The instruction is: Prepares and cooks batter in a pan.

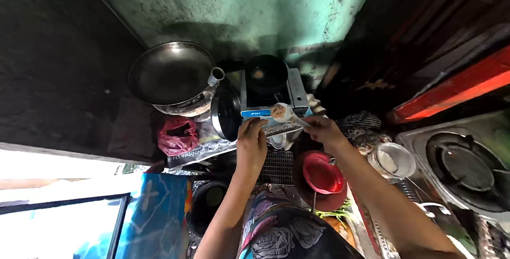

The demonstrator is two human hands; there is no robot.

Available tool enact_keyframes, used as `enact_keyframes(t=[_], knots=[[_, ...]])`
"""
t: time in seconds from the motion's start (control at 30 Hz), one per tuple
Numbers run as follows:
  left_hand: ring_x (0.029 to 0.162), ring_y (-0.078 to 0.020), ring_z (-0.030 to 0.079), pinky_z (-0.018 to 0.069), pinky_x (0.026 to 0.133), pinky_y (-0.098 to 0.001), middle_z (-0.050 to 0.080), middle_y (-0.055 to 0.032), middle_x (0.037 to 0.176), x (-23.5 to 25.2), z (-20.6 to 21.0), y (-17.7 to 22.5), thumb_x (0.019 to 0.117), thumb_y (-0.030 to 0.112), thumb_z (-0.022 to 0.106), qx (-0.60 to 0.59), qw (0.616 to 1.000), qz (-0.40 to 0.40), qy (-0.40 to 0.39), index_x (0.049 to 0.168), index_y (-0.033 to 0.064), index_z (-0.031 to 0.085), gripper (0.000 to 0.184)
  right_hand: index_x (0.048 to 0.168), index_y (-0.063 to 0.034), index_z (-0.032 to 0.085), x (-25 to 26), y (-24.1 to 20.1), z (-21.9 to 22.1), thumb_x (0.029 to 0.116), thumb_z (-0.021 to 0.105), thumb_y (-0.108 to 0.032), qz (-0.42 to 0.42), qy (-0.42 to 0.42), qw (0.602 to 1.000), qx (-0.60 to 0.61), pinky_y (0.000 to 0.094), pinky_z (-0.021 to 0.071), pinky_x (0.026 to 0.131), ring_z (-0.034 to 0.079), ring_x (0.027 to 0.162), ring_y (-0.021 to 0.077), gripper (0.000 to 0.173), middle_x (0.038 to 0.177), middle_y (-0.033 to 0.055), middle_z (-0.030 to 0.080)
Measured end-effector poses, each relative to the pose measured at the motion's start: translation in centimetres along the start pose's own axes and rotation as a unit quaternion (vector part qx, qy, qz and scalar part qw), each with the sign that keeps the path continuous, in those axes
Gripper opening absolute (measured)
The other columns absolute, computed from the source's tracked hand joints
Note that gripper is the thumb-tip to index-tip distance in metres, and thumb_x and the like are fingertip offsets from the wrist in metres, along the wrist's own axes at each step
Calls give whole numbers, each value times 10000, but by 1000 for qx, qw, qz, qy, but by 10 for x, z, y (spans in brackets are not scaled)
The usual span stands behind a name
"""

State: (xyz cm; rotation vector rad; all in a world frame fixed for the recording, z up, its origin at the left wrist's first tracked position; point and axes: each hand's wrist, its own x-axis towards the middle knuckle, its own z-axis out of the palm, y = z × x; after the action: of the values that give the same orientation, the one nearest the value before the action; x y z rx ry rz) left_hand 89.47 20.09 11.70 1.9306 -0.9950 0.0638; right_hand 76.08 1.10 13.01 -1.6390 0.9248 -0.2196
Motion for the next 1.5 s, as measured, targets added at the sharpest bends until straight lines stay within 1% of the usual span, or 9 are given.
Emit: enact_keyframes(t=[0.13,0.2,0.33,0.5,0.63,0.77,0.97,1.27,1.5], knots=[[1118,-273,676,561,974,-408,706,-168,1165,-23,-32,-41,966,65,614,15,999,-31,0,1109,24,750,202,1244,1,653,88,-24,10,959,656,-15,-19,20,999,-46,336,502,651,571,730,162,286,1058,150,654],[1067,-280,695,586,914,-414,713,-181,1143,-43,-41,-65,949,61,615,22,998,-64,7,1092,9,753,205,1275,-3,643,126,-37,18,963,649,-27,-1,23,998,-62,406,526,745,608,844,227,312,1151,189,652],[1000,-287,717,607,861,-416,711,-203,1118,-82,-53,-92,945,41,641,46,986,-158,-4,1067,-14,754,175,1292,23,628,187,-52,37,937,653,-9,5,32,992,-118,445,516,740,594,810,263,358,1110,222,644],[969,-308,714,602,844,-436,705,-216,1112,-123,-63,-112,934,8,628,38,971,-234,-39,1080,-18,747,190,1278,20,652,235,-59,59,922,667,-47,27,22,978,-208,588,524,894,656,1024,398,363,1188,267,661],[950,-295,716,605,832,-419,694,-220,1114,-132,-65,-120,937,17,634,33,961,-267,-62,1089,-11,744,190,1218,54,671,234,-79,78,988,600,-131,33,-2,940,-341,642,486,1005,613,1228,434,303,1276,281,648],[957,-278,714,602,842,-404,692,-211,1124,-124,-66,-122,941,25,638,33,960,-266,-74,1096,-2,745,190,1133,48,675,228,-92,95,995,571,-127,51,-5,909,-414,628,522,943,638,1202,410,246,1251,254,662],[965,-292,718,606,841,-413,700,-205,1117,-114,-62,-126,941,42,639,39,968,-236,-81,1097,0,744,192,1292,14,633,213,-101,107,987,548,-14,8,0,871,-491,627,543,918,618,1229,437,318,1403,239,578],[946,-284,722,605,842,-410,695,-209,1133,-113,-57,-126,942,31,648,25,962,-249,-105,1120,-2,739,203,1283,17,637,216,-92,105,986,530,39,-51,14,844,-533,597,565,888,650,1162,448,316,1402,245,571],[938,-300,721,604,840,-432,698,-212,1113,-115,-56,-126,943,35,649,26,960,-254,-117,1122,-8,738,204,1248,13,680,214,-80,99,999,502,68,-162,-3,779,-605,548,508,975,593,1243,417,311,1327,225,622]])
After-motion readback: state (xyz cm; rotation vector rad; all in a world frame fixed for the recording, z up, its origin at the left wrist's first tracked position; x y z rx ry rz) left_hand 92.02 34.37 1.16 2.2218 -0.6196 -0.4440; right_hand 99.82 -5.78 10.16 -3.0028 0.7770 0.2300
